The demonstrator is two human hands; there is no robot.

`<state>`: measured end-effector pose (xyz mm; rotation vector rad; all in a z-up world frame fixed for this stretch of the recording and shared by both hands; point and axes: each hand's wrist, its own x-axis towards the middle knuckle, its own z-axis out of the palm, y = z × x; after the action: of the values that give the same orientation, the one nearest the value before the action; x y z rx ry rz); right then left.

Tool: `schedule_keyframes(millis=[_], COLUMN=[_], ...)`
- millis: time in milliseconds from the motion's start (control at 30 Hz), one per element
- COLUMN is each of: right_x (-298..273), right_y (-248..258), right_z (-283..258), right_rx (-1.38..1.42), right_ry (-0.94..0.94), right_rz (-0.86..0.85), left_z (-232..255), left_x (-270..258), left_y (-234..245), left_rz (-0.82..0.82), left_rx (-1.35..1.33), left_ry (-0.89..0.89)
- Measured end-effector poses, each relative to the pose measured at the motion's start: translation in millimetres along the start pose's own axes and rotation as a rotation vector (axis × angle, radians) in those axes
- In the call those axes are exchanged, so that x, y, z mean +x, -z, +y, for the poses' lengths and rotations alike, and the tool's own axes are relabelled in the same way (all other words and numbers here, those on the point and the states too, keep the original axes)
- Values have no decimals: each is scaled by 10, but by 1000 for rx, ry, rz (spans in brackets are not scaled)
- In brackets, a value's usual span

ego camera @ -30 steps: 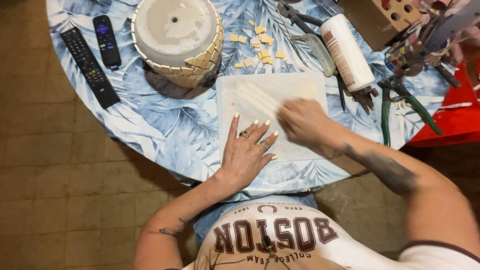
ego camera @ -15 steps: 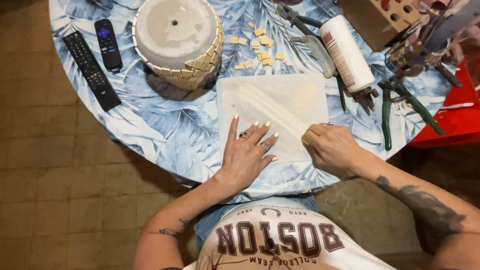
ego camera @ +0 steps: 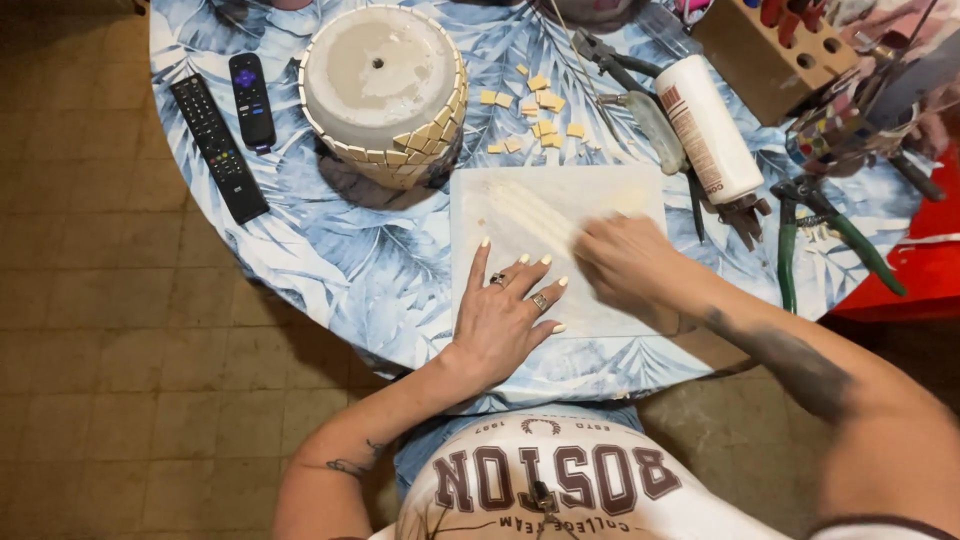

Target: Decorating a circular pot by gluing small rectangular tiles onto its exterior surface to create a mosaic pattern.

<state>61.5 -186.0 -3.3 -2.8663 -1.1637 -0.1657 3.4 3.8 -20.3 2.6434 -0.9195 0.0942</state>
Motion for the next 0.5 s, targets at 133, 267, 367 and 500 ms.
schedule_keyframes(millis=[133,267,367,500], right_x=[-645,-577,-351,-86], right_y=[184,189,297,441], right_z=[-24,-111,-333,-727], right_rx=[22,402,858,1424], right_ry=[-92,-327,-419,-614], right_rz=[-115,99,345,530], left_z=[59,130,192,239], left_x=[20,71,171,256], left_y=[152,219,251,378], left_rz=[-9,92,256,370], left_rx=[-18,-126,-254,-372], left_ry=[-1,-2,24,92])
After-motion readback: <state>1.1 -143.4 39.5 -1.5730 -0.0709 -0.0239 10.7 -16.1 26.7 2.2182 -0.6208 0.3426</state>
